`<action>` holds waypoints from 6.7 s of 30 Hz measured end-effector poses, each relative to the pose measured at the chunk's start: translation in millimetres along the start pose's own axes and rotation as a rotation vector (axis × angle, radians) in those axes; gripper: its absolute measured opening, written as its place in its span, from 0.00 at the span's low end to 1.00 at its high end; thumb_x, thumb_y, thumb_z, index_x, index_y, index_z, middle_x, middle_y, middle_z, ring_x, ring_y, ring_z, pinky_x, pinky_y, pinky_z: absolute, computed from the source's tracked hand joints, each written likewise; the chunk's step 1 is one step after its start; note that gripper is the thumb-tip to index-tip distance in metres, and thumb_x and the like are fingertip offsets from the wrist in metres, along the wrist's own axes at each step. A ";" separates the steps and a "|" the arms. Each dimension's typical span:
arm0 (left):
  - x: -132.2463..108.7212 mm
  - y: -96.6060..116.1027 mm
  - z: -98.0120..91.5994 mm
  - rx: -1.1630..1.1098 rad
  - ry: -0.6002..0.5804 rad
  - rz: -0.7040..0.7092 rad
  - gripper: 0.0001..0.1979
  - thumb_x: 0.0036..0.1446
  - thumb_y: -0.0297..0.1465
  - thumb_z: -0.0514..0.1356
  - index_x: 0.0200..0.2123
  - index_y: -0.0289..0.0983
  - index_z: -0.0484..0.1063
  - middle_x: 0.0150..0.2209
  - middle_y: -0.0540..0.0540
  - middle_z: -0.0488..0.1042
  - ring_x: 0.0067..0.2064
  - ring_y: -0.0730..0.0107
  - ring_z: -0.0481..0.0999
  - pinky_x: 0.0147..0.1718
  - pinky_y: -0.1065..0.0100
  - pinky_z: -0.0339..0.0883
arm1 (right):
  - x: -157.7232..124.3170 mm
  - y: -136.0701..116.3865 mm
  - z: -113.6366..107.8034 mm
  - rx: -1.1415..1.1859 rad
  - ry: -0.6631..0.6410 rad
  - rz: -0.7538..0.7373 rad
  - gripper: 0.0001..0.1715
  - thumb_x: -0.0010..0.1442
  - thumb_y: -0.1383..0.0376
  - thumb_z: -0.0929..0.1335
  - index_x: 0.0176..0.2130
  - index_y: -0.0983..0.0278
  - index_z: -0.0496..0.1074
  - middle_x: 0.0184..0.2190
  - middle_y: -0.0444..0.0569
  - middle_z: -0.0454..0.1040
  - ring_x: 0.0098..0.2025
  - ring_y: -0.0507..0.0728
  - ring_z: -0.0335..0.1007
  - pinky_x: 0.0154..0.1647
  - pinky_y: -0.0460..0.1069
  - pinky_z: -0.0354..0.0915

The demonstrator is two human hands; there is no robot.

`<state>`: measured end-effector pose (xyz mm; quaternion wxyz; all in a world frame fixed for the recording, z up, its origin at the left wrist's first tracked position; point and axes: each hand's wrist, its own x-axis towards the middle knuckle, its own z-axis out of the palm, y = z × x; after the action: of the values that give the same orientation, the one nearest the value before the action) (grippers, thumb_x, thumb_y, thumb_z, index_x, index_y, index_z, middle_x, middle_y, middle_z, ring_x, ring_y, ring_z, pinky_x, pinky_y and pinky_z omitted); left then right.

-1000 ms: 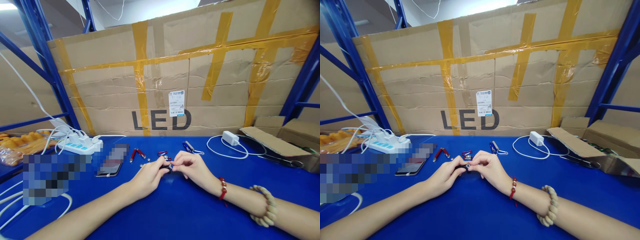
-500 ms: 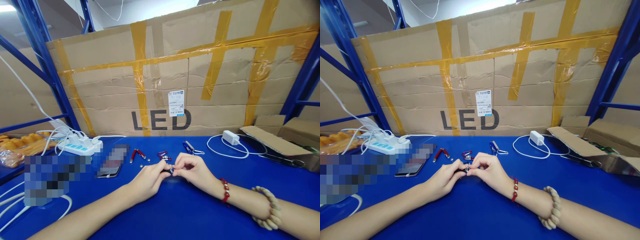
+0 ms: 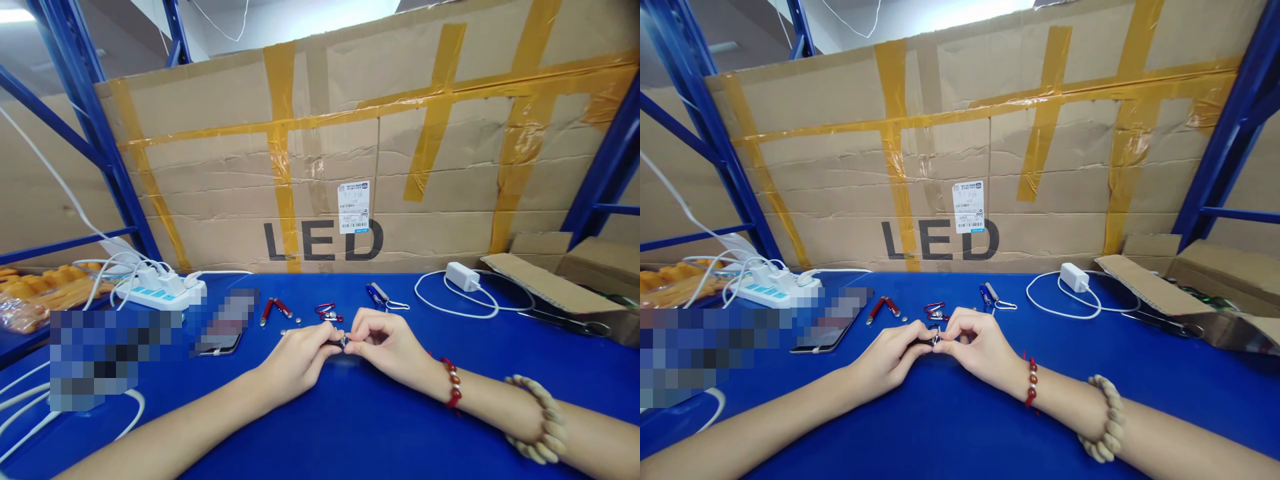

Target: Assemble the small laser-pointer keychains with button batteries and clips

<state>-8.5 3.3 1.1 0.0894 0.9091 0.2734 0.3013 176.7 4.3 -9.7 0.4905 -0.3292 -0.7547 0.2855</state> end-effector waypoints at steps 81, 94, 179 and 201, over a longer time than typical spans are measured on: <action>6.7 -0.1 2.9 0.097 0.005 -0.229 0.12 0.61 0.29 0.46 0.43 0.40 0.65 0.40 0.47 0.74 0.38 0.66 0.73 0.37 0.69 0.65 | 7.2 -5.2 -3.6 0.038 -0.009 0.252 0.19 0.48 0.55 0.70 0.37 0.65 0.72 0.28 0.44 0.70 0.14 0.43 0.57 0.13 0.41 0.54; 7.3 2.7 -0.4 0.076 -0.073 -0.241 0.10 0.61 0.30 0.45 0.41 0.39 0.64 0.31 0.49 0.72 0.31 0.68 0.71 0.30 0.71 0.60 | 5.1 0.2 -3.0 0.113 -0.027 0.124 0.10 0.50 0.61 0.70 0.32 0.65 0.75 0.32 0.46 0.68 0.15 0.42 0.57 0.12 0.41 0.57; 4.9 5.7 0.5 0.168 -0.006 -0.183 0.09 0.60 0.30 0.49 0.43 0.41 0.63 0.41 0.49 0.75 0.40 0.66 0.75 0.36 0.70 0.66 | 6.6 -3.3 -1.6 0.115 -0.133 0.392 0.22 0.47 0.49 0.68 0.23 0.65 0.64 0.10 0.36 0.59 0.12 0.44 0.50 0.13 0.40 0.45; 4.2 3.9 0.2 0.044 -0.073 -0.227 0.08 0.61 0.30 0.47 0.39 0.40 0.65 0.40 0.48 0.73 0.41 0.65 0.73 0.38 0.68 0.63 | 7.4 3.5 -3.3 0.200 -0.054 0.234 0.14 0.43 0.60 0.73 0.21 0.68 0.71 0.29 0.43 0.65 0.14 0.41 0.56 0.12 0.41 0.53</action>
<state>-3.8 2.4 4.4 0.1132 0.8845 0.3776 0.2497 178.3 12.6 -7.1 0.4637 -0.3565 -0.6919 0.4232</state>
